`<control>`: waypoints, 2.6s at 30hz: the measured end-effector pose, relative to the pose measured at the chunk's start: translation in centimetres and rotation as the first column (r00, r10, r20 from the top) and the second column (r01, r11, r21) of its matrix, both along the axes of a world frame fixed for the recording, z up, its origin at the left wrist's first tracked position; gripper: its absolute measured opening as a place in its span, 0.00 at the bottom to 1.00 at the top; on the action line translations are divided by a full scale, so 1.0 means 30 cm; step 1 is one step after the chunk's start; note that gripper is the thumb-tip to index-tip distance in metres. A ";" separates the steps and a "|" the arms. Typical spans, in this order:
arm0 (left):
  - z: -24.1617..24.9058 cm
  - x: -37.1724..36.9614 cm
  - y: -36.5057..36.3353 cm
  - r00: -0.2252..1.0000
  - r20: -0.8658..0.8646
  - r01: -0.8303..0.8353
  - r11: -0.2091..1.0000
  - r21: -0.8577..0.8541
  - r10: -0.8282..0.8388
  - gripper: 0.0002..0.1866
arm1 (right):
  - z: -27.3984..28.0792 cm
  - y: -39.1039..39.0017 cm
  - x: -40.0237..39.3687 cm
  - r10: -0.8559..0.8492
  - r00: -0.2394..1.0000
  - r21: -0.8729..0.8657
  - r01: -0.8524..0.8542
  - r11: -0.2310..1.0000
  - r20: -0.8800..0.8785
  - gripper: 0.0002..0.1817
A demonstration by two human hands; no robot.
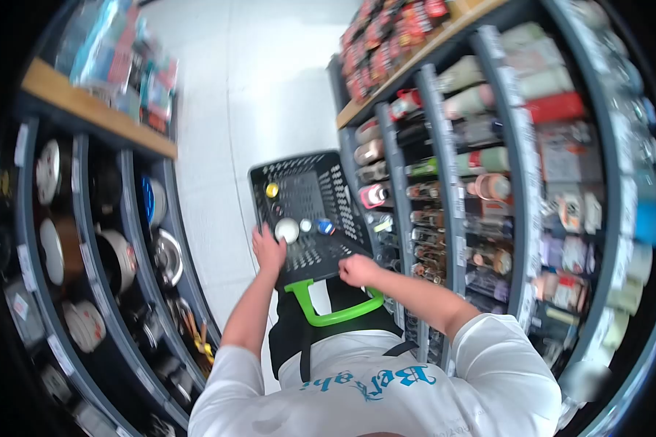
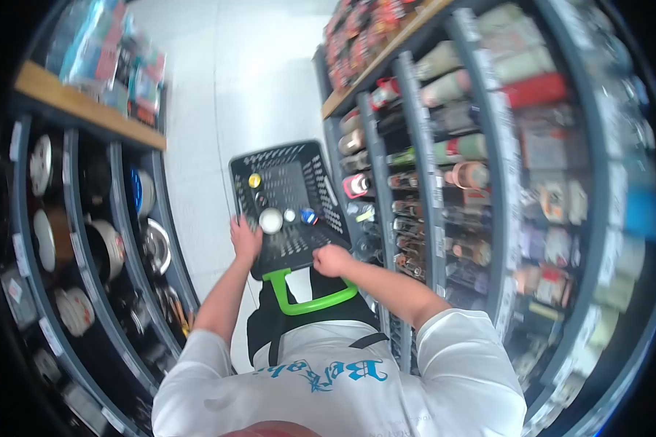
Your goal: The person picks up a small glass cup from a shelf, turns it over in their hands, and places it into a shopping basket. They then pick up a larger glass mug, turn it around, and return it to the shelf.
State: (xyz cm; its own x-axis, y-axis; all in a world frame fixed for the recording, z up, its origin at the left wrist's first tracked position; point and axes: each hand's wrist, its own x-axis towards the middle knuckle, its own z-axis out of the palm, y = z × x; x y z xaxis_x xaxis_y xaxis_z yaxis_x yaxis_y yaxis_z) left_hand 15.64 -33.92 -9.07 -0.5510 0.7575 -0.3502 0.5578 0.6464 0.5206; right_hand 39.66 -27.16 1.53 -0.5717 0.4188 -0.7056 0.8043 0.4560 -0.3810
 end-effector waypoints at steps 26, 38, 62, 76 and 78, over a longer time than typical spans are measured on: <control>0.463 0.301 -0.166 0.364 0.300 0.895 0.420 0.149 -0.882 0.23 | 0.040 -1.011 0.472 -0.909 0.415 0.015 0.909 0.416 0.042 0.28; 0.435 0.307 -0.217 0.378 -0.264 0.924 0.345 0.164 -0.887 0.27 | -0.124 -1.299 0.648 -0.937 0.350 -0.010 0.937 0.349 0.004 0.25; 0.520 0.889 -0.770 -0.171 -0.217 0.967 -0.206 0.152 -0.961 0.22 | -0.241 -2.085 0.905 -0.982 -0.177 -0.190 0.964 -0.188 0.070 0.21; 0.481 0.934 -0.869 -0.095 -0.285 0.965 -0.158 0.209 -0.954 0.24 | -0.266 -2.229 0.969 -0.970 -0.119 -0.262 0.949 -0.174 0.214 0.21; 0.483 0.927 -0.879 -0.092 -0.276 0.969 -0.150 0.197 -0.957 0.24 | -0.262 -2.212 0.982 -0.970 -0.222 -0.257 0.936 -0.241 0.098 0.20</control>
